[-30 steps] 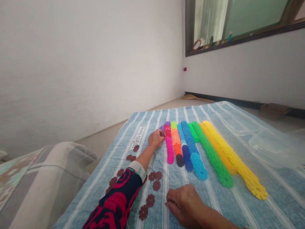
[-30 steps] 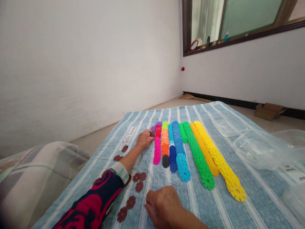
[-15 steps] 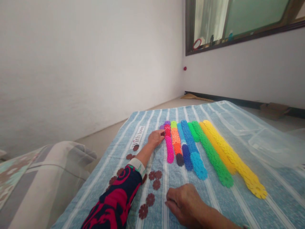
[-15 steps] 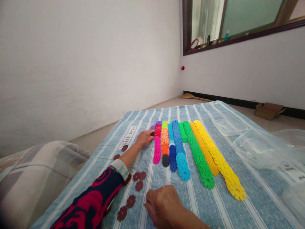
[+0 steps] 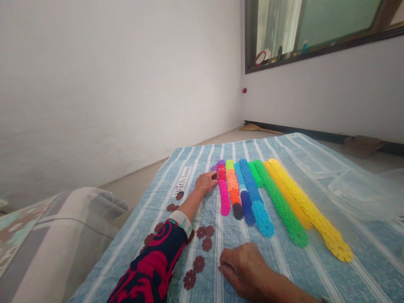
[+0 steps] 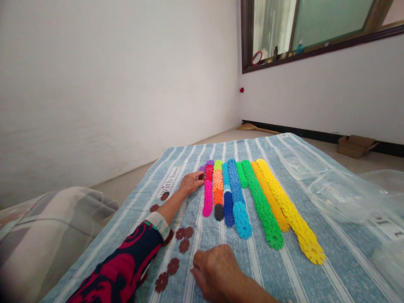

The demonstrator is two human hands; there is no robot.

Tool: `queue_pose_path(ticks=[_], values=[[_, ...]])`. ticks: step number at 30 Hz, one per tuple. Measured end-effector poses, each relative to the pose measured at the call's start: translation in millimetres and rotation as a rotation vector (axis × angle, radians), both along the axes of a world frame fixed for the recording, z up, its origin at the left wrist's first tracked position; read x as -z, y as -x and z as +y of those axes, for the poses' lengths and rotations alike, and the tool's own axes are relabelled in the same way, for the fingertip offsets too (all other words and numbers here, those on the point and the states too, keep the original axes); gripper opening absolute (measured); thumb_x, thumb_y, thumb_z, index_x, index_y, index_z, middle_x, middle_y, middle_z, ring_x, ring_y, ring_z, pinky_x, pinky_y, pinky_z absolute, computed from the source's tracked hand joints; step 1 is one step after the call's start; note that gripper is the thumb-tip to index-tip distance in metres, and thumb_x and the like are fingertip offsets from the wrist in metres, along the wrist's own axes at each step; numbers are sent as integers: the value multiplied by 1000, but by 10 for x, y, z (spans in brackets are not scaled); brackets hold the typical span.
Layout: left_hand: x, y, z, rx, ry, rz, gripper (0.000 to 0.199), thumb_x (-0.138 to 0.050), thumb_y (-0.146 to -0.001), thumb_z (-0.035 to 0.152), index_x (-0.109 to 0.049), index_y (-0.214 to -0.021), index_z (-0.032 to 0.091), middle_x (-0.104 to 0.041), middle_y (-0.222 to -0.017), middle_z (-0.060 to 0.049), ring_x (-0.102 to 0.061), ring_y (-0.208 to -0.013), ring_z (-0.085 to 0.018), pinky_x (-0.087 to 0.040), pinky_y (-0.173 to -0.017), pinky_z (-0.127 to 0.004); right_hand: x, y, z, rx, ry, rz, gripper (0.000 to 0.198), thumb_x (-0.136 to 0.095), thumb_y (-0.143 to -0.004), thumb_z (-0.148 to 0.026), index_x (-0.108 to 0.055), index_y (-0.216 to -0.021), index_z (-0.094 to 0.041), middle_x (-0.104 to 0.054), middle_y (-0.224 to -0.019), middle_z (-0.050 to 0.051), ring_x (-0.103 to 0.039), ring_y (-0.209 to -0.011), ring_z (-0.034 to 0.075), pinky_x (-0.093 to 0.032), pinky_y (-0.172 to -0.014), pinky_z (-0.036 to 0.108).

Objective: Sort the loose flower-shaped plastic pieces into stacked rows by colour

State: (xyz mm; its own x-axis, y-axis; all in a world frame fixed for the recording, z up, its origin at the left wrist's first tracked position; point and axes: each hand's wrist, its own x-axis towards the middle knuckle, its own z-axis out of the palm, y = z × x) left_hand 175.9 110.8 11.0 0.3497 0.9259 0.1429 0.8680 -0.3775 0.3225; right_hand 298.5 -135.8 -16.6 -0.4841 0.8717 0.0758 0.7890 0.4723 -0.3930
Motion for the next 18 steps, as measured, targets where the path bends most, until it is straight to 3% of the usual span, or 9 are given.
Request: queue_pose_path(ticks=[6, 18], values=[[37, -18, -40, -52, -35, -26, 26, -58, -81, 23, -73, -103, 23, -74, -100, -4, -66, -91, -22, -43, -76, -26, -79, -3, -7, -1, 52, -49, 19, -52, -92, -32, -66, -86, -20, -74, -78, 4, -68, -66, 18, -23, -54, 29], [64, -3, -52, -133, -66, 21, 16, -61, -81, 26, -71, -93, 21, -72, -89, -2, -63, -84, -17, -40, -71, -24, -53, 4, -2, 11, 55, -34, 18, -54, -91, -32, -66, -86, -20, -74, -80, 4, -69, -70, 19, -23, -55, 30]])
